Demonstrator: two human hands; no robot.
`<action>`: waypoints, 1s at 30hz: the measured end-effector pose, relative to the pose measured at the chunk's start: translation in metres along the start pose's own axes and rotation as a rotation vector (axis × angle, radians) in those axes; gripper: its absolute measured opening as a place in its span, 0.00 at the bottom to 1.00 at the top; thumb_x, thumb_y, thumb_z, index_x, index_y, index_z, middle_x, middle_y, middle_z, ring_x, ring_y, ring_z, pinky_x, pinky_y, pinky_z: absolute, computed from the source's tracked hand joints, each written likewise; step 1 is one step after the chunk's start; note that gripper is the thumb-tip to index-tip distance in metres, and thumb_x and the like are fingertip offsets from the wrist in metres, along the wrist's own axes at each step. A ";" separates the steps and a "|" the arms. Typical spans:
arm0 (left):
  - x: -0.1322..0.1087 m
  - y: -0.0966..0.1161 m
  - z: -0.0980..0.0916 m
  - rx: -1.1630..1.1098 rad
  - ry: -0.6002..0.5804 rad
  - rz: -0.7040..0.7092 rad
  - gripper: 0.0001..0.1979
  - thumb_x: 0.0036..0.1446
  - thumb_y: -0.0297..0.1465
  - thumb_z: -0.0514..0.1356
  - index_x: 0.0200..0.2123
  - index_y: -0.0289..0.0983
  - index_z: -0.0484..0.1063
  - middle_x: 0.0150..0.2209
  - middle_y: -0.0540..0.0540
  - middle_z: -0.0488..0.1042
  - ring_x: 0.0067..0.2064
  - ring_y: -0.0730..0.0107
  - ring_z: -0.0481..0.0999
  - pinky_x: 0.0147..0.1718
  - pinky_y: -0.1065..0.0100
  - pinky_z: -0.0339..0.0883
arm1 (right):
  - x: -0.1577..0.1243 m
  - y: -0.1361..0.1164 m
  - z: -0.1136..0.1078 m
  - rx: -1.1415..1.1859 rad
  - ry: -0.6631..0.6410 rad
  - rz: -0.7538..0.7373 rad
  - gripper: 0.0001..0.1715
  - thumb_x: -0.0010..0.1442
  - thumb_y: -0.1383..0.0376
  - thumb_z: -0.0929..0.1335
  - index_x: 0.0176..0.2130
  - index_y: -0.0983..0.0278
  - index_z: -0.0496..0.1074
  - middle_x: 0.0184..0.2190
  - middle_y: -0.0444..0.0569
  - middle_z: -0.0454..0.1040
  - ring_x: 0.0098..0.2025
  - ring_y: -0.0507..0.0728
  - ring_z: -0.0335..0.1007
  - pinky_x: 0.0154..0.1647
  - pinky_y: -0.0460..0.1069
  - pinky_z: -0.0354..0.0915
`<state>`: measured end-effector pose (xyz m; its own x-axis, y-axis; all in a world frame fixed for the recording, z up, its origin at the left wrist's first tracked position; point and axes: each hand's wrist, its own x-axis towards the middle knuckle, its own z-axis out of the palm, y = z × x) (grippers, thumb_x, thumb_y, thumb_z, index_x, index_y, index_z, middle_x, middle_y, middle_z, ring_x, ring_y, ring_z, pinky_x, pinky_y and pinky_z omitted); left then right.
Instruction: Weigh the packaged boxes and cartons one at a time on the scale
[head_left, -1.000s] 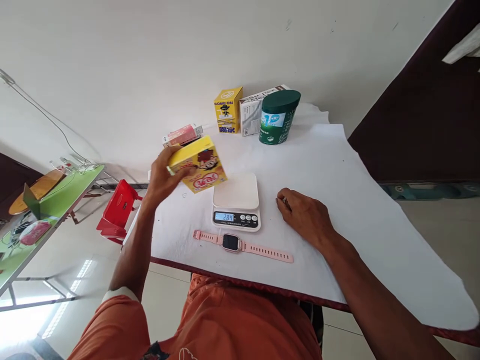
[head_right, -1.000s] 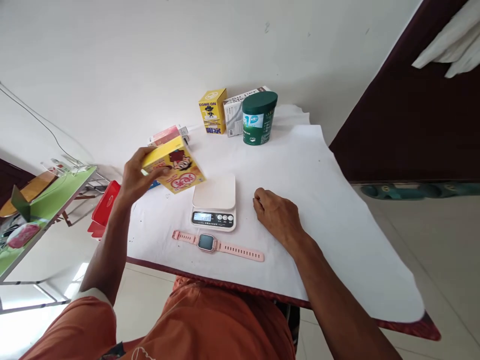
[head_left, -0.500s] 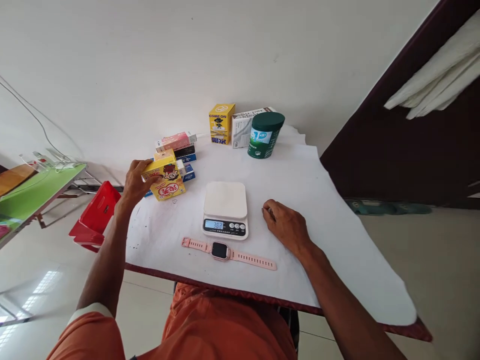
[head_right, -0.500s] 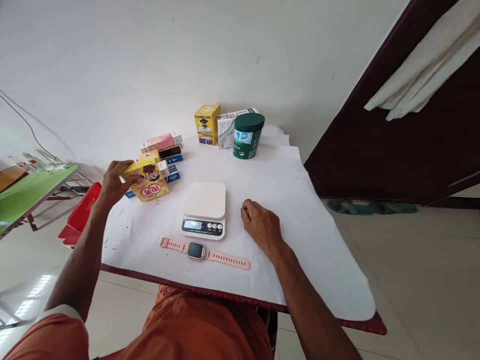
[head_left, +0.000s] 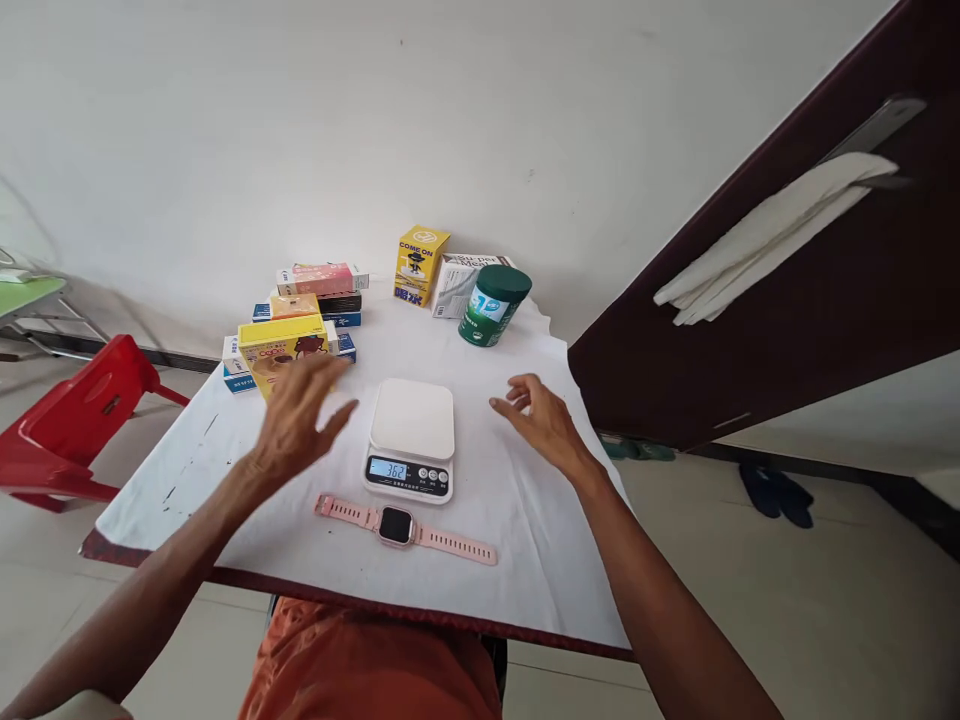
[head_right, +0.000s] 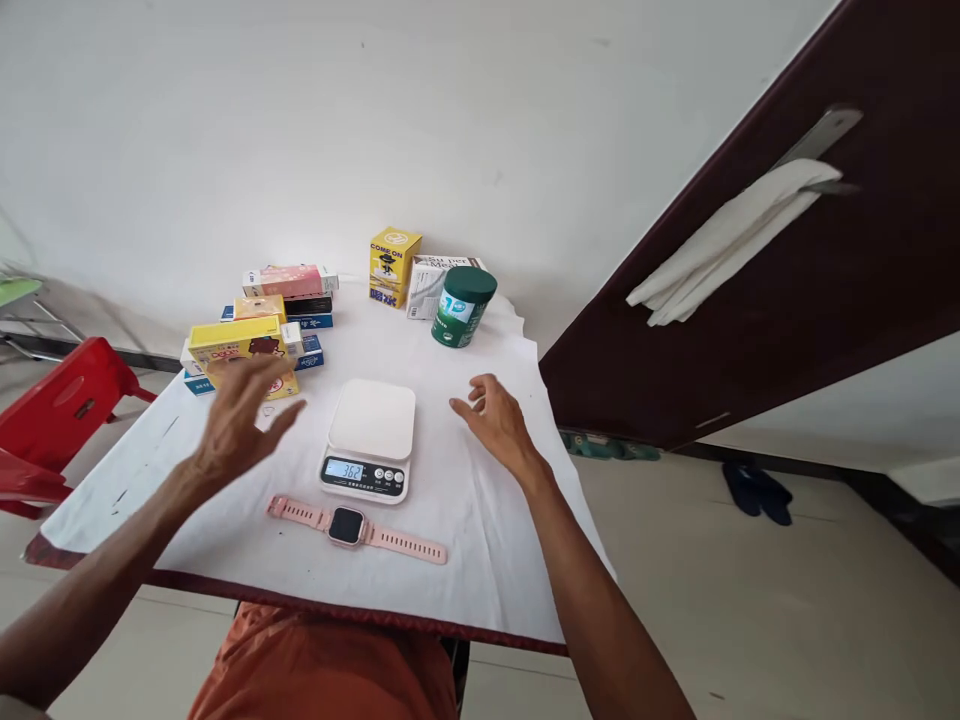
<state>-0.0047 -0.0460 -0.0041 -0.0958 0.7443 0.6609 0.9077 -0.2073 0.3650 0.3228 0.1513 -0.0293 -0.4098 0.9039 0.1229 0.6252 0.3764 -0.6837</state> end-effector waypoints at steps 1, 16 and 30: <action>-0.004 0.006 0.011 -0.089 -0.085 -0.052 0.26 0.69 0.44 0.60 0.67 0.45 0.66 0.62 0.36 0.73 0.65 0.46 0.72 0.65 0.42 0.68 | 0.016 0.003 0.001 0.032 0.075 0.029 0.38 0.56 0.42 0.72 0.54 0.61 0.66 0.49 0.56 0.76 0.46 0.62 0.75 0.50 0.59 0.71; -0.023 0.009 0.095 -0.727 -0.342 -0.667 0.53 0.67 0.65 0.42 0.80 0.37 0.29 0.81 0.32 0.32 0.81 0.45 0.38 0.78 0.44 0.38 | 0.180 -0.002 0.052 0.152 0.532 0.310 0.76 0.43 0.46 0.80 0.75 0.64 0.42 0.75 0.72 0.50 0.77 0.75 0.47 0.73 0.70 0.53; -0.032 0.015 0.109 -0.811 -0.306 -0.643 0.54 0.66 0.67 0.42 0.80 0.40 0.26 0.81 0.35 0.30 0.82 0.46 0.32 0.78 0.44 0.33 | 0.168 0.003 0.047 0.185 0.627 0.193 0.53 0.42 0.44 0.80 0.58 0.60 0.62 0.55 0.58 0.76 0.54 0.66 0.76 0.57 0.61 0.72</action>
<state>0.0566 -0.0044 -0.0911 -0.2493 0.9676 0.0394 0.1719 0.0042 0.9851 0.2243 0.2947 -0.0447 0.1950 0.9194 0.3415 0.5020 0.2056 -0.8401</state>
